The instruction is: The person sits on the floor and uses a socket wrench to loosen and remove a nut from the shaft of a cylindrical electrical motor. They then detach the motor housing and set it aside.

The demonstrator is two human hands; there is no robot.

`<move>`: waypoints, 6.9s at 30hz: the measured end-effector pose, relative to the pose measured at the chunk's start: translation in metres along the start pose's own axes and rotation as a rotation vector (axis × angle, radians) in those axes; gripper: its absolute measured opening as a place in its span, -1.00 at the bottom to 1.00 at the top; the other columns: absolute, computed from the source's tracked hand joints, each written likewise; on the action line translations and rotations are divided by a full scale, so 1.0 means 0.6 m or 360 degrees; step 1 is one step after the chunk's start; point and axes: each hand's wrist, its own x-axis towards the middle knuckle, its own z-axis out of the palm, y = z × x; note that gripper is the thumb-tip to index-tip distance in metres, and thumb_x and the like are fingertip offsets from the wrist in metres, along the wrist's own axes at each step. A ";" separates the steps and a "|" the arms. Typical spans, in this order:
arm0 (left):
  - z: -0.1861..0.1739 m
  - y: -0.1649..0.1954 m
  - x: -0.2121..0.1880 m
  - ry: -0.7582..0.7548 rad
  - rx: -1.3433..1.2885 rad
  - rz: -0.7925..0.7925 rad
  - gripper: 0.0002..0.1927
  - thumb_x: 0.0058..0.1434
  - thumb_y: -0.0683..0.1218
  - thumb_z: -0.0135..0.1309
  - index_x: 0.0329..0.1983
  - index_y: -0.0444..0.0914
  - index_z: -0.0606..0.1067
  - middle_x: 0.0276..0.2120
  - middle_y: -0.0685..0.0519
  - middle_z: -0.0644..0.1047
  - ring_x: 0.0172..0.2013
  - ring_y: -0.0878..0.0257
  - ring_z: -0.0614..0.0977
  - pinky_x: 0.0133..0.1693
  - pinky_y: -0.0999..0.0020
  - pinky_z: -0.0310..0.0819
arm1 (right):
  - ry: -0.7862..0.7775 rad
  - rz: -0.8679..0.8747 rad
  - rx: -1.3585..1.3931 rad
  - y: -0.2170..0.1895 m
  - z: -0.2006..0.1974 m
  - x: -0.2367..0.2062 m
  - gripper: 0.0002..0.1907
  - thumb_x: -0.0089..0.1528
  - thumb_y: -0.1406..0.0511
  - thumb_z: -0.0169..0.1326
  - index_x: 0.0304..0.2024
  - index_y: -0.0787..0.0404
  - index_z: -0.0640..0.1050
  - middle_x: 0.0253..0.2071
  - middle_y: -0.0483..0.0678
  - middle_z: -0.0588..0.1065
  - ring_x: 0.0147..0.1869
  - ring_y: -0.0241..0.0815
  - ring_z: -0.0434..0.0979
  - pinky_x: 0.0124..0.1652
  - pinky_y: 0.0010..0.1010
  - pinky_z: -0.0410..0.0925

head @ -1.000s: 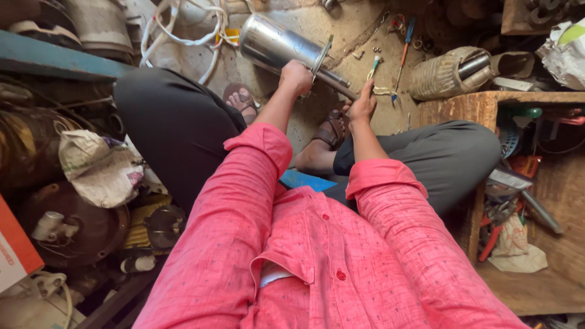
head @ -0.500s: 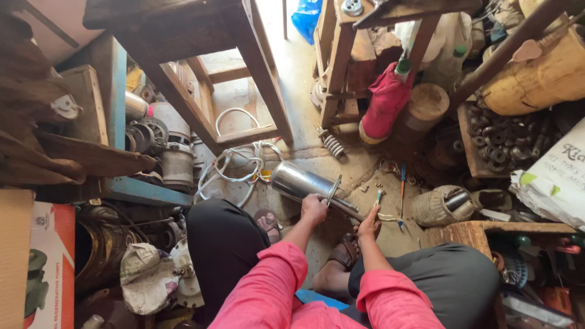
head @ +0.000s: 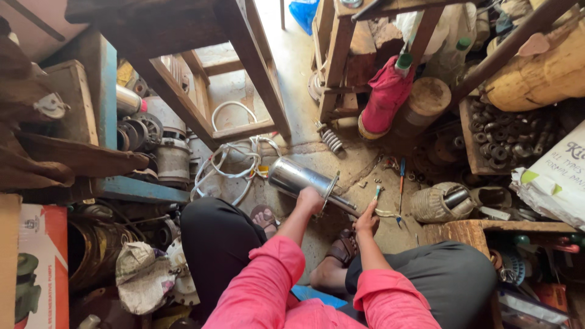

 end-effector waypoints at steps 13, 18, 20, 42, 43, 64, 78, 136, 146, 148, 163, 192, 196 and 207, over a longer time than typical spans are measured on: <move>-0.056 0.111 0.036 -0.0750 0.1183 0.0526 -0.91 -0.05 -0.16 0.27 -0.45 -0.23 0.70 -0.29 -0.15 0.68 -0.27 0.05 0.71 -0.24 0.19 0.58 | 0.0026 -0.0074 -0.0166 -0.012 -0.012 -0.012 -0.08 0.29 -0.35 -0.28 -0.42 0.41 0.47 -0.53 0.14 0.49 -0.60 0.08 0.54 -0.56 -0.15 0.39; -0.049 0.154 0.041 -0.0723 0.1170 0.0571 -0.91 -0.05 -0.16 0.26 -0.45 -0.23 0.70 -0.29 -0.15 0.68 -0.26 0.03 0.71 -0.23 0.18 0.58 | 0.0054 -0.0056 -0.0258 -0.030 -0.015 -0.020 0.01 0.28 -0.37 -0.30 -0.29 0.51 0.56 -0.41 0.28 0.56 -0.49 0.16 0.61 -0.46 -0.07 0.44; -0.046 0.160 0.038 -0.0697 0.1166 0.0591 -0.90 -0.05 -0.16 0.26 -0.44 -0.23 0.70 -0.29 -0.16 0.67 -0.26 0.03 0.71 -0.22 0.18 0.58 | 0.0102 -0.0082 -0.0316 -0.037 -0.016 -0.021 0.02 0.29 -0.38 -0.30 -0.24 0.50 0.59 -0.33 0.30 0.57 -0.33 0.23 0.61 -0.33 -0.01 0.42; -0.065 0.119 0.034 -0.0932 0.1375 0.0576 -0.87 -0.06 -0.15 0.25 -0.42 -0.23 0.69 -0.28 -0.19 0.65 -0.21 -0.03 0.70 -0.16 0.15 0.58 | 0.0041 -0.0200 -0.0078 -0.023 -0.024 -0.022 -0.17 0.29 -0.31 -0.26 -0.55 0.27 0.44 -0.64 0.05 0.42 -0.68 -0.04 0.48 -0.64 -0.22 0.34; -0.062 0.121 0.035 -0.0930 0.1386 0.0575 -0.87 -0.06 -0.15 0.25 -0.42 -0.23 0.69 -0.28 -0.19 0.65 -0.20 -0.03 0.70 -0.16 0.15 0.59 | 0.0029 -0.0189 -0.0056 -0.020 -0.024 -0.020 -0.18 0.29 -0.31 -0.26 -0.54 0.27 0.43 -0.64 0.05 0.41 -0.68 -0.04 0.48 -0.64 -0.22 0.34; 0.012 0.043 0.008 -0.0268 0.0992 0.0425 -0.76 0.18 -0.07 0.07 -0.25 -0.30 0.65 -0.15 -0.25 0.63 -0.05 -0.10 0.67 -0.05 0.15 0.56 | 0.0143 -0.0393 -0.0547 0.022 -0.034 -0.020 -0.20 0.33 -0.26 -0.37 -0.29 0.20 0.62 -0.22 0.22 0.60 -0.02 0.34 0.57 -0.08 0.09 0.36; 0.046 -0.013 0.025 -0.0548 0.1655 0.0875 -0.82 0.22 -0.16 0.06 -0.23 -0.16 0.67 -0.27 -0.09 0.67 -0.20 0.00 0.72 -0.23 0.13 0.61 | 0.0180 -0.0196 -0.0588 0.031 -0.001 0.013 -0.06 0.23 -0.35 -0.21 -0.39 0.40 0.63 -0.32 0.34 0.59 -0.14 0.30 0.62 -0.12 0.04 0.39; 0.105 -0.124 -0.031 0.0668 -0.0539 0.0750 -0.81 0.44 -0.11 -0.04 -0.25 -0.31 0.47 -0.20 -0.09 0.46 -0.14 -0.07 0.50 -0.05 0.11 0.38 | -0.0009 -0.0138 -0.0142 0.146 0.017 0.054 -0.27 0.38 -0.19 -0.20 -0.65 0.20 0.27 -0.67 -0.12 0.25 -0.57 -0.24 0.25 -0.49 -0.23 0.22; 0.108 -0.125 -0.056 0.0622 -0.0698 0.0668 -0.81 0.43 -0.04 0.00 -0.12 -0.25 0.51 -0.20 -0.09 0.50 -0.21 -0.02 0.59 -0.13 0.16 0.48 | 0.0122 -0.0189 -0.0218 0.090 0.014 0.014 -0.25 0.31 -0.23 -0.16 -0.59 0.27 0.43 -0.64 -0.07 0.37 -0.51 -0.20 0.37 -0.40 -0.21 0.29; 0.101 -0.123 -0.066 0.0568 -0.0701 0.0606 -0.78 0.40 -0.02 0.01 -0.04 -0.23 0.51 -0.17 -0.09 0.54 -0.19 -0.02 0.62 -0.13 0.16 0.50 | 0.0146 -0.0269 -0.0196 0.079 0.013 0.005 -0.26 0.29 -0.25 -0.14 -0.52 0.25 0.51 -0.59 -0.10 0.46 -0.47 -0.22 0.45 -0.36 -0.23 0.34; 0.014 -0.064 -0.078 0.0302 0.0219 0.0393 -0.84 0.15 -0.19 0.05 -0.24 -0.25 0.61 -0.17 -0.24 0.58 -0.12 -0.24 0.63 -0.05 -0.03 0.52 | 0.0039 -0.0045 0.0079 0.031 0.005 -0.047 -0.26 0.24 -0.26 -0.09 -0.55 0.26 0.44 -0.66 -0.11 0.33 -0.66 -0.19 0.36 -0.62 -0.22 0.26; 0.008 -0.026 0.002 -0.0367 0.0755 0.0600 -0.83 0.10 -0.13 0.08 -0.47 -0.28 0.63 -0.38 -0.25 0.60 -0.30 -0.19 0.63 -0.23 0.07 0.54 | 0.0176 -0.0231 -0.0400 0.040 -0.009 -0.020 -0.10 0.20 -0.36 -0.30 -0.36 0.26 0.65 -0.35 0.20 0.64 -0.25 0.17 0.63 -0.21 -0.01 0.38; -0.007 -0.002 0.000 -0.0456 0.0560 0.0266 -0.76 0.16 -0.11 0.04 -0.53 -0.30 0.63 -0.53 -0.19 0.60 -0.49 -0.01 0.67 -0.37 0.20 0.55 | 0.0141 -0.0281 -0.0413 0.048 -0.011 -0.012 -0.08 0.23 -0.37 -0.31 -0.50 0.31 0.56 -0.49 0.18 0.56 -0.37 0.10 0.57 -0.29 0.04 0.33; -0.026 0.024 -0.012 -0.0575 -0.0123 -0.0067 -0.80 0.06 -0.25 0.06 -0.66 -0.36 0.52 -0.74 -0.05 0.44 -0.75 0.18 0.44 -0.66 0.21 0.22 | 0.0240 -0.0420 -0.0334 0.052 -0.008 -0.009 -0.11 0.22 -0.35 -0.26 -0.45 0.27 0.65 -0.48 0.15 0.59 -0.36 0.08 0.60 -0.27 -0.02 0.37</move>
